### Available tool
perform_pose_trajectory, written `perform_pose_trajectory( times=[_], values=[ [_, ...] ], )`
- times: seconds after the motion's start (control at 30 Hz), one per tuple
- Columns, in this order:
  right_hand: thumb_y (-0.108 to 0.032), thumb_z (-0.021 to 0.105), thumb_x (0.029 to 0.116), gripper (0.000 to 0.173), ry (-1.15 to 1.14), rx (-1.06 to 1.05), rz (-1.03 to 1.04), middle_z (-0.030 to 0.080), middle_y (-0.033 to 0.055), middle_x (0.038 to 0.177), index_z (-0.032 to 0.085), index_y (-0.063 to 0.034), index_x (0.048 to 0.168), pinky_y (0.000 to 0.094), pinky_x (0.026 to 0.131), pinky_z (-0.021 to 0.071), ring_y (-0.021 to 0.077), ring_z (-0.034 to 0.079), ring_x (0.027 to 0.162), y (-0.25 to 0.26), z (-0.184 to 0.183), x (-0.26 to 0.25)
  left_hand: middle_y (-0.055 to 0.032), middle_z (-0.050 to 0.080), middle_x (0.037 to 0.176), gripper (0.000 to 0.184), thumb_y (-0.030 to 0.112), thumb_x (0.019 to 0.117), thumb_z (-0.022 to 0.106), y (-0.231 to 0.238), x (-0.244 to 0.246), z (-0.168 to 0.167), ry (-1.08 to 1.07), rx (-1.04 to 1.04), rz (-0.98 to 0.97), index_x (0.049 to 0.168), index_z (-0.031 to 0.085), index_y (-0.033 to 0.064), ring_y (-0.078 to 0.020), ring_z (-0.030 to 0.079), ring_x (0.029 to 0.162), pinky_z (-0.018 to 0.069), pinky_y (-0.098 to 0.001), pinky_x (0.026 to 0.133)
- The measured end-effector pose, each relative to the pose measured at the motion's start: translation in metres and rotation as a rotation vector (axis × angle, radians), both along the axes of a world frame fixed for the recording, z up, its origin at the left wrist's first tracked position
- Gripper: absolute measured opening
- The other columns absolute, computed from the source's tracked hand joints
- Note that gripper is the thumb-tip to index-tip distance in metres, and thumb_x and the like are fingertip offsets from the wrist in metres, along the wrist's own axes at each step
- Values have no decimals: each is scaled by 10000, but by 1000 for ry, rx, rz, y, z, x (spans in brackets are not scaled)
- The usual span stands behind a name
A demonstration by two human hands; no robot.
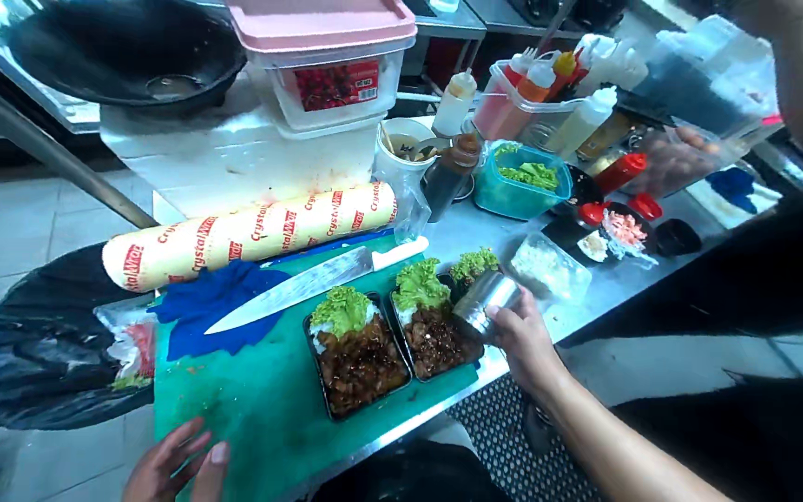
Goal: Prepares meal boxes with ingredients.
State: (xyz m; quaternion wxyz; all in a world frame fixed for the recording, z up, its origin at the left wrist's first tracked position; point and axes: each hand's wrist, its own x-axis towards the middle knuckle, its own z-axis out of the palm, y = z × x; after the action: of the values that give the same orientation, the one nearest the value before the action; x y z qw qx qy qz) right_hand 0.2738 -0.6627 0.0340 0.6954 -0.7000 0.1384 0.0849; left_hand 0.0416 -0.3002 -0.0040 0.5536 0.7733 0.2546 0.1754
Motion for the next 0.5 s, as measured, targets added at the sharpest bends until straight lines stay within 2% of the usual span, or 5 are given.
perform_pose_trajectory(
  times=[0.1, 0.17, 0.27, 0.33, 0.5],
  values=[
    [-281, 515, 1042, 483, 138, 153, -99, 667, 211, 1141, 364, -161, 1485, 484, 692, 617, 349, 715, 901, 5, 13, 2, -245, 571, 1288, 466, 126, 979, 628, 7, -1, -3, -11, 14, -24, 1326, 494, -154, -193, 642, 1087, 582, -350, 900],
    [-328, 466, 1053, 430, 186, 239, -99, 674, 235, 1142, 427, -115, 1425, 506, 699, 625, 378, 719, 914, 21, 27, -1, -234, 580, 1279, 457, 128, 977, 631, 11, 1, -2, -15, 18, -37, 1320, 503, -146, -189, 644, 1090, 583, -345, 901],
    [-273, 614, 935, 627, 31, 171, 6, 670, 178, 1153, 366, -178, 1504, 493, 756, 621, 315, 714, 948, 57, 23, -22, -221, 583, 1294, 456, 121, 969, 640, 8, 6, -1, -6, 3, -39, 1327, 513, -131, -183, 646, 1102, 587, -340, 901],
    [-222, 749, 839, 757, -76, 93, 71, 669, 168, 1161, 382, -140, 1496, 456, 790, 629, 280, 715, 965, 82, 9, -35, -228, 585, 1307, 464, 136, 969, 648, 4, 8, -3, 3, -7, -44, 1338, 523, -116, -202, 651, 1115, 589, -356, 909],
    [-210, 834, 774, 798, -115, 21, 213, 674, 142, 1159, 436, -140, 1461, 425, 826, 635, 254, 712, 997, 110, -1, -39, -235, 587, 1318, 481, 179, 964, 667, -7, 6, -7, 36, -18, -44, 1343, 547, -92, -222, 646, 1139, 586, -373, 922]
  ],
)
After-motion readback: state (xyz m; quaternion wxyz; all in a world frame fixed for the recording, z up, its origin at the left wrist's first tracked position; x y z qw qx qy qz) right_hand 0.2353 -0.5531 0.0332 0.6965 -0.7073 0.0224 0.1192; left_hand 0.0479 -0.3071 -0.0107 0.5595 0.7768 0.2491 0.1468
